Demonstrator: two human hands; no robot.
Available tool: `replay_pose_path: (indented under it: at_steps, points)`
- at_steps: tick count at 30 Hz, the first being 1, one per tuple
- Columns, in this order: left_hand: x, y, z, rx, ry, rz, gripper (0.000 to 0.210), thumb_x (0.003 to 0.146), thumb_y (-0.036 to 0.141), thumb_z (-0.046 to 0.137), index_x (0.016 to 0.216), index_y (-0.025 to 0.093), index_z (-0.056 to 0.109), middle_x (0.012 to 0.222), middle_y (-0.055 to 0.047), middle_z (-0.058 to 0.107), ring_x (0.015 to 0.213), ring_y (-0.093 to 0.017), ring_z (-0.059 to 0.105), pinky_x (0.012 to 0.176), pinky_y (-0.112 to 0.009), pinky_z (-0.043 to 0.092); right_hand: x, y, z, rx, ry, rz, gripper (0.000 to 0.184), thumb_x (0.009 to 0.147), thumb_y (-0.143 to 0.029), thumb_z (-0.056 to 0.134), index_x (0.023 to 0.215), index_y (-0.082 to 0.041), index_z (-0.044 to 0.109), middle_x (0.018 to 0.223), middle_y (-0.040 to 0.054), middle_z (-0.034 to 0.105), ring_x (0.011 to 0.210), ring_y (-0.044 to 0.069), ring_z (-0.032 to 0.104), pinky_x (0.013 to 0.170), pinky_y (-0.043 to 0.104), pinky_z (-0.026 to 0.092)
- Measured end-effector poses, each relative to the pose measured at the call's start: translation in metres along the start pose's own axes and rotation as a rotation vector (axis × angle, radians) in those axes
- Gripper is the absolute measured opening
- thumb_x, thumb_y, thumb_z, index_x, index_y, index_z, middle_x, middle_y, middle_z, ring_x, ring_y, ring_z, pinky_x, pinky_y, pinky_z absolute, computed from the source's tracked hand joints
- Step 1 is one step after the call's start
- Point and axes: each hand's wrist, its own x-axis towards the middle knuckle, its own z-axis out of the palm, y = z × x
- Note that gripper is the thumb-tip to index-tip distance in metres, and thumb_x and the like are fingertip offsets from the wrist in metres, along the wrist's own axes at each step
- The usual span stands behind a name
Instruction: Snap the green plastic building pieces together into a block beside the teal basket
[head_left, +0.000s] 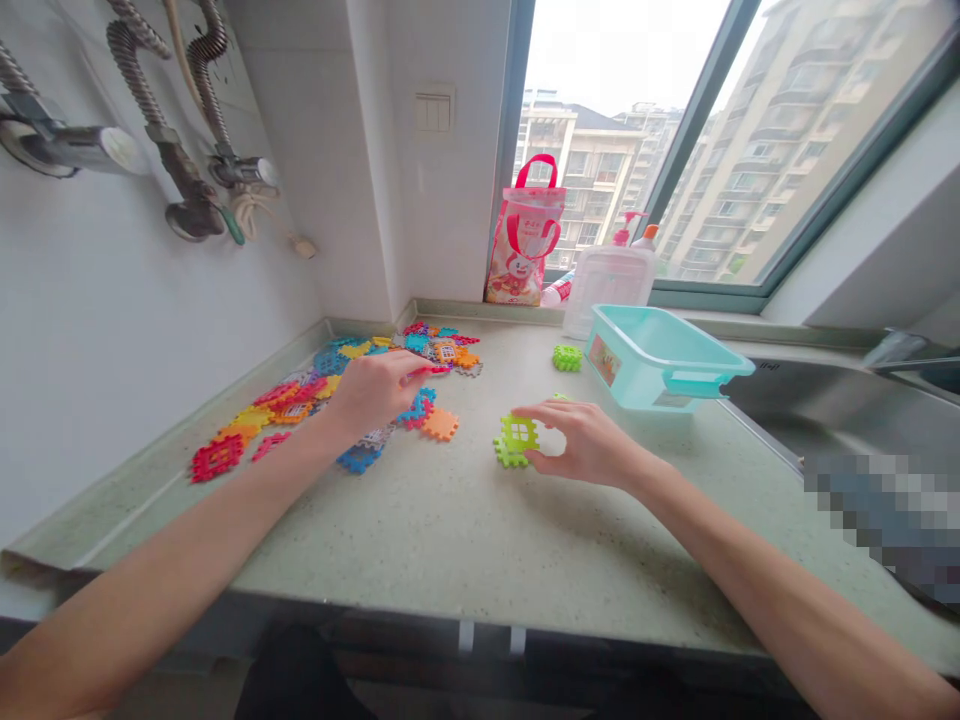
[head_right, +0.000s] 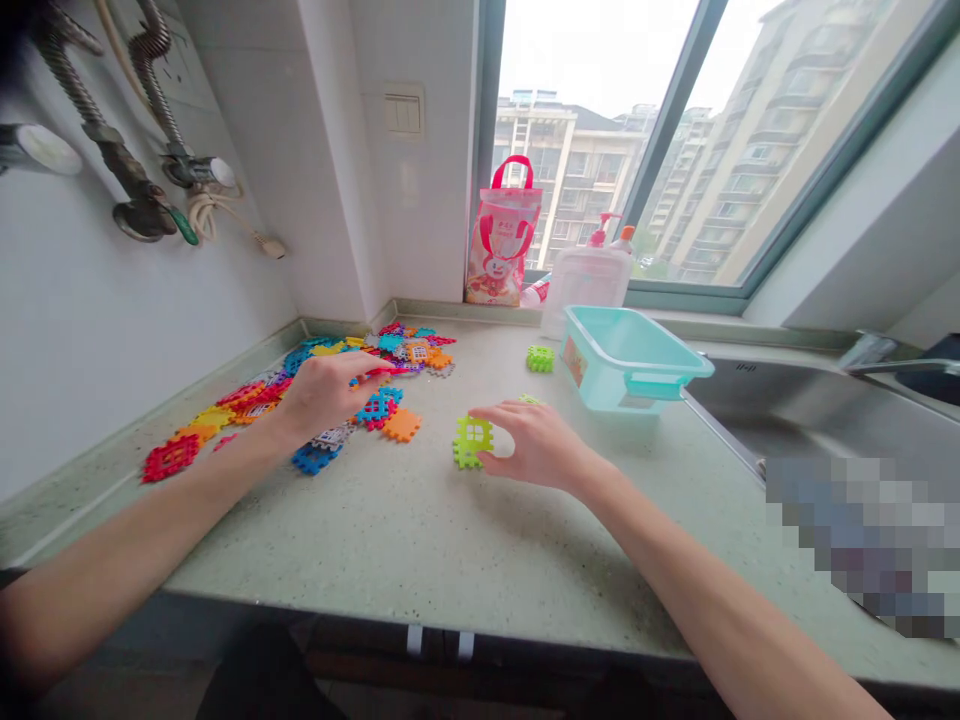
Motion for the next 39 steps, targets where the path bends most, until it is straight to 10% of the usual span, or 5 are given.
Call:
replay_pose_path:
  at_steps: [10, 20, 25, 39]
  points:
    - [0.007, -0.075, -0.001, 0.513, -0.438, -0.255, 0.055, 0.092, 0.034, 0.049, 0.14, 0.021, 0.071, 0.137, -0.013, 0.074, 0.122, -0.033, 0.071, 0.101, -0.041, 0.054, -0.001, 0.012, 0.01, 0.233, -0.201, -0.09, 0.04, 0.093, -0.027, 0.075, 0.132, -0.028, 0.075, 0.128, 0.0056, 0.079, 0.117, 0.024, 0.072, 0.105, 0.043, 0.056]
    - [0.008, -0.053, -0.009, 0.505, -0.266, -0.224, 0.065, 0.1, 0.057, 0.036, 0.137, 0.016, 0.071, 0.134, -0.018, 0.074, 0.124, -0.039, 0.066, 0.106, -0.053, 0.047, 0.0, 0.011, 0.006, -0.027, -0.078, 0.045, 0.028, 0.087, -0.028, 0.076, 0.114, -0.026, 0.082, 0.105, 0.0039, 0.083, 0.099, 0.024, 0.075, 0.09, 0.037, 0.057]
    - [0.008, -0.043, -0.009, 0.442, -0.242, -0.192, 0.063, 0.103, 0.054, 0.03, 0.131, 0.018, 0.074, 0.134, -0.016, 0.074, 0.125, -0.037, 0.066, 0.108, -0.053, 0.044, -0.007, 0.05, -0.011, -0.205, 0.176, 0.383, 0.029, 0.088, -0.036, 0.077, 0.113, -0.024, 0.085, 0.111, 0.0075, 0.083, 0.09, 0.025, 0.077, 0.087, 0.038, 0.059]
    - [0.005, -0.041, -0.004, 0.399, -0.24, -0.139, 0.052, 0.106, 0.046, 0.033, 0.108, 0.02, 0.079, 0.129, -0.011, 0.077, 0.124, -0.031, 0.065, 0.116, -0.051, 0.037, -0.016, 0.076, -0.002, -0.195, -0.048, 0.516, 0.043, 0.086, -0.039, 0.073, 0.126, -0.026, 0.081, 0.093, 0.0062, 0.083, 0.083, 0.026, 0.076, 0.076, 0.037, 0.057]
